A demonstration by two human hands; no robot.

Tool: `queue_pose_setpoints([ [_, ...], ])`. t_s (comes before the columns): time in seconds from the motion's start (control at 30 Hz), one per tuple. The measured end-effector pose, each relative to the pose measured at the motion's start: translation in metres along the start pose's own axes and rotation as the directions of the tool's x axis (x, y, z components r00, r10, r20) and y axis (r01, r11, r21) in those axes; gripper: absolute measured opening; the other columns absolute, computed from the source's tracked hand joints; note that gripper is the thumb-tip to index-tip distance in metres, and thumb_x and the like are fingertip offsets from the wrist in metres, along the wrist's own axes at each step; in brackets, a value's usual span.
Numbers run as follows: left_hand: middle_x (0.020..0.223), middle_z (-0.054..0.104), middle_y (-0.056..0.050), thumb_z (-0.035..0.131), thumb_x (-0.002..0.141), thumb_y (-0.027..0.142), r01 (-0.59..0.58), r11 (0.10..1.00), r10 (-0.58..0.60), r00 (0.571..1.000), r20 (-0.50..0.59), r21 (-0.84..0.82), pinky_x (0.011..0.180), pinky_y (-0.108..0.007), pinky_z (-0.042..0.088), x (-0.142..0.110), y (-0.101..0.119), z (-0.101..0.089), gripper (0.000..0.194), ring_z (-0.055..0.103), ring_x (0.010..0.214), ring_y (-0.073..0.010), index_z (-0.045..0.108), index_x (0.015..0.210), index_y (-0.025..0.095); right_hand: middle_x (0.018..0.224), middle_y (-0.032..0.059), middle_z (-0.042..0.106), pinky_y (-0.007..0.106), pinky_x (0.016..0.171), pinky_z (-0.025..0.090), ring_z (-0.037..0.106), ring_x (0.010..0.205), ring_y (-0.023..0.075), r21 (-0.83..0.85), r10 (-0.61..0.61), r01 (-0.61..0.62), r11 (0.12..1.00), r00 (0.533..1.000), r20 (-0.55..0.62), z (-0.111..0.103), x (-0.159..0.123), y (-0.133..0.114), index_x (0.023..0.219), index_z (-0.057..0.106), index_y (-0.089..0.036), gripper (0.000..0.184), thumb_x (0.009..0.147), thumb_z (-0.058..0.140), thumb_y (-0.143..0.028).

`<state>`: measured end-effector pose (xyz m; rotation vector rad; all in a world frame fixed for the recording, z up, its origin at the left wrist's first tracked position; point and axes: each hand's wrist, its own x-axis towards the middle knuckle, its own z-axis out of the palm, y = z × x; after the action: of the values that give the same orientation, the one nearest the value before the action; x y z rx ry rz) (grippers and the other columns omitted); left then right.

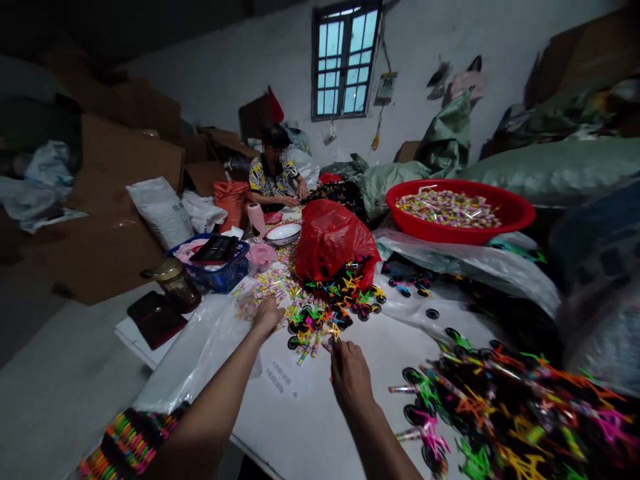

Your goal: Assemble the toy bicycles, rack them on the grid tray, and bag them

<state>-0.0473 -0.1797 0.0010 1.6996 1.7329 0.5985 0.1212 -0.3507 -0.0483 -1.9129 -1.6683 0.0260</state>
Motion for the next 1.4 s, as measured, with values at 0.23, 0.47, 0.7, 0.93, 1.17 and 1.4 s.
queue_pose_setpoints([
  [0.23,0.092,0.062,-0.004,0.064,0.082,0.03,-0.001,0.95,-0.052,0.985,0.164,0.311,0.081,-0.037,0.047,0.021,0.001,0.016,0.017,0.059,0.089,-0.0193,0.06,0.088,0.014,0.082,0.0049,0.053,0.034,0.07,0.041,0.051,0.079,0.0218,0.274,-0.013,0.027,0.961,0.999,-0.052,-0.006,-0.012,0.021,0.09,0.053,-0.021,0.013,0.089,0.04,-0.02],
  [0.47,0.093,0.062,-0.005,0.06,0.085,0.033,-0.059,0.951,0.009,0.986,0.166,0.302,0.076,-0.036,0.05,0.027,0.01,0.006,0.023,0.06,0.084,-0.0181,0.059,0.096,0.013,0.083,0.0051,0.053,0.036,0.072,0.041,0.05,0.08,0.0226,0.249,0.003,0.002,0.969,1.0,-0.017,-0.006,-0.011,0.015,0.09,0.053,-0.021,0.014,0.09,0.039,-0.02],
  [0.7,0.108,0.059,-0.008,0.06,0.086,0.03,0.032,0.972,-0.074,0.982,0.175,0.233,0.085,-0.042,0.048,0.028,0.048,0.056,0.024,0.057,0.1,-0.0223,0.058,0.103,0.013,0.084,0.0047,0.053,0.034,0.074,0.041,0.05,0.081,0.0216,0.265,-0.013,0.024,0.964,0.999,-0.041,-0.005,-0.012,0.017,0.092,0.053,-0.02,0.012,0.089,0.041,-0.02],
  [0.93,0.094,0.06,-0.004,0.058,0.087,0.031,0.093,0.984,-0.068,0.984,0.164,-0.15,0.073,-0.034,0.05,0.023,0.037,0.026,0.019,0.059,0.083,-0.0178,0.059,0.093,0.013,0.087,0.0054,0.058,0.031,0.072,0.041,0.053,0.081,0.0206,0.404,0.094,-0.058,0.913,0.993,-0.07,-0.007,-0.015,0.019,0.093,0.057,-0.019,0.019,0.089,0.044,-0.032],
  [1.17,0.055,0.055,0.002,0.069,0.069,0.04,0.212,0.641,-0.024,0.966,0.257,-0.738,0.048,-0.024,0.043,-0.071,0.014,0.038,0.028,0.055,0.049,-0.0134,0.057,0.074,0.015,0.064,0.0004,0.056,0.024,0.053,0.04,0.053,0.057,0.0165,0.714,0.363,-0.267,0.647,0.932,0.02,-0.005,-0.002,-0.022,0.088,0.057,-0.016,0.027,0.087,0.045,-0.04],
  [1.4,0.073,0.066,-0.003,0.08,0.047,0.033,0.303,0.301,-0.003,0.948,0.317,-0.904,0.067,-0.025,0.047,-0.13,0.011,0.061,0.044,0.063,0.076,-0.0192,0.061,0.082,0.015,0.095,0.0085,0.056,0.03,0.075,0.043,0.055,0.088,0.0221,0.354,-0.009,-0.025,0.935,0.995,0.096,-0.046,-0.007,-0.055,0.093,0.061,-0.018,0.015,0.084,0.051,-0.026],
])
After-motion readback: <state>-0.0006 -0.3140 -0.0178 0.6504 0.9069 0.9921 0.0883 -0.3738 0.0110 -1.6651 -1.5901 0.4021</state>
